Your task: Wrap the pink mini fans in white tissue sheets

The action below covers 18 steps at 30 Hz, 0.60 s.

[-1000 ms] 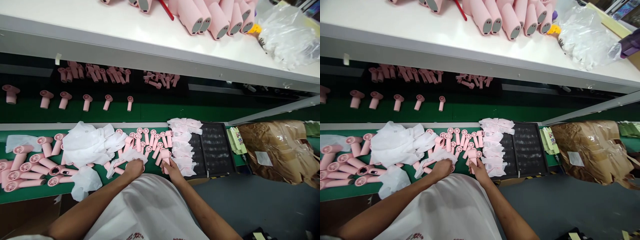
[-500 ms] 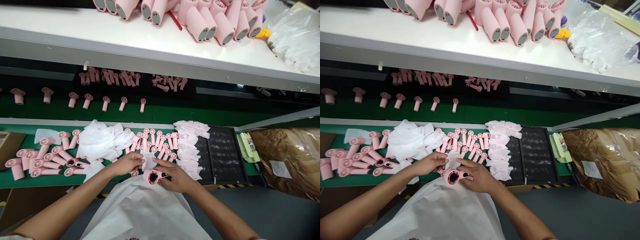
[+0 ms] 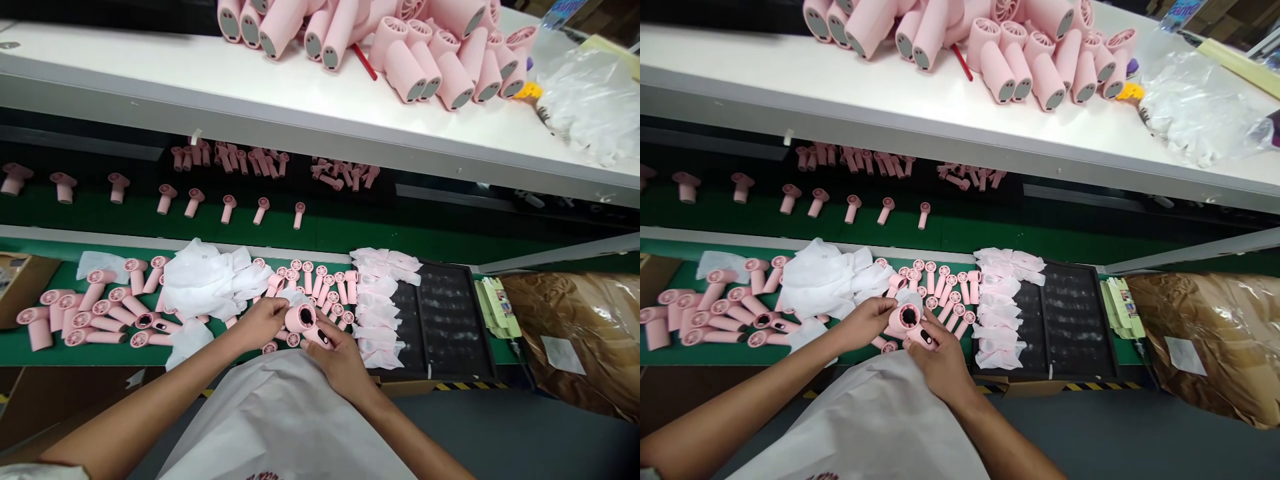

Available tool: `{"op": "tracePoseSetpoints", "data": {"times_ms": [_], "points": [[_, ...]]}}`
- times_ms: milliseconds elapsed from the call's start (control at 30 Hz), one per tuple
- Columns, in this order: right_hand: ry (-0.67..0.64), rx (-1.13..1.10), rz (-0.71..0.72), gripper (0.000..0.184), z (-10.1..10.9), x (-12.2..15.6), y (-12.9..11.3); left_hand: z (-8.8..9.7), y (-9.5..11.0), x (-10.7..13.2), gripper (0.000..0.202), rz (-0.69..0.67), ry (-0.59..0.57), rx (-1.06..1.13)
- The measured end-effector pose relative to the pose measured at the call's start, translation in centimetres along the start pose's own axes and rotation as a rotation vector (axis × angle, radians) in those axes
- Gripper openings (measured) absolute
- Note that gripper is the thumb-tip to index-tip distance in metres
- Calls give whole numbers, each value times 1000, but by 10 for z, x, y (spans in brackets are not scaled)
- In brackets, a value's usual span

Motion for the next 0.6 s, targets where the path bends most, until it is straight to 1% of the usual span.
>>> {"op": "tracePoseSetpoints", "data": {"times_ms": [100,167,267,367,433,500,600], "points": [[-26,0,-20,37,4,-1,4,2,1,0,32,21,-8,17],[-41,41,-23,33,9,-2,5,4,1,-1,34,36,5,18],[-28,266,26,27,16,-4,3,6,3,-2,32,24,37,-29],[-86,524,62,27,21,-6,-1,5,9,-2,30,-118,104,-265],[-121,700,50,28,23,-8,-3,2,12,-1,30,-222,154,-406],[-141,852,23,27,25,-12,-3,-2,13,0,27,-279,187,-460],[-167,972,9,29,27,-17,-2,-10,14,-1,26,-312,216,-477]]}}
Point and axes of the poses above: each hand's wrist, its own x-axis away from the middle knuckle, its own z-axis out of the back of the hand, y = z × x, the point moved 2 cm from there along -x, towards the middle knuckle, and after that the axes turned 9 degrees about z, right-handed, at the moved point
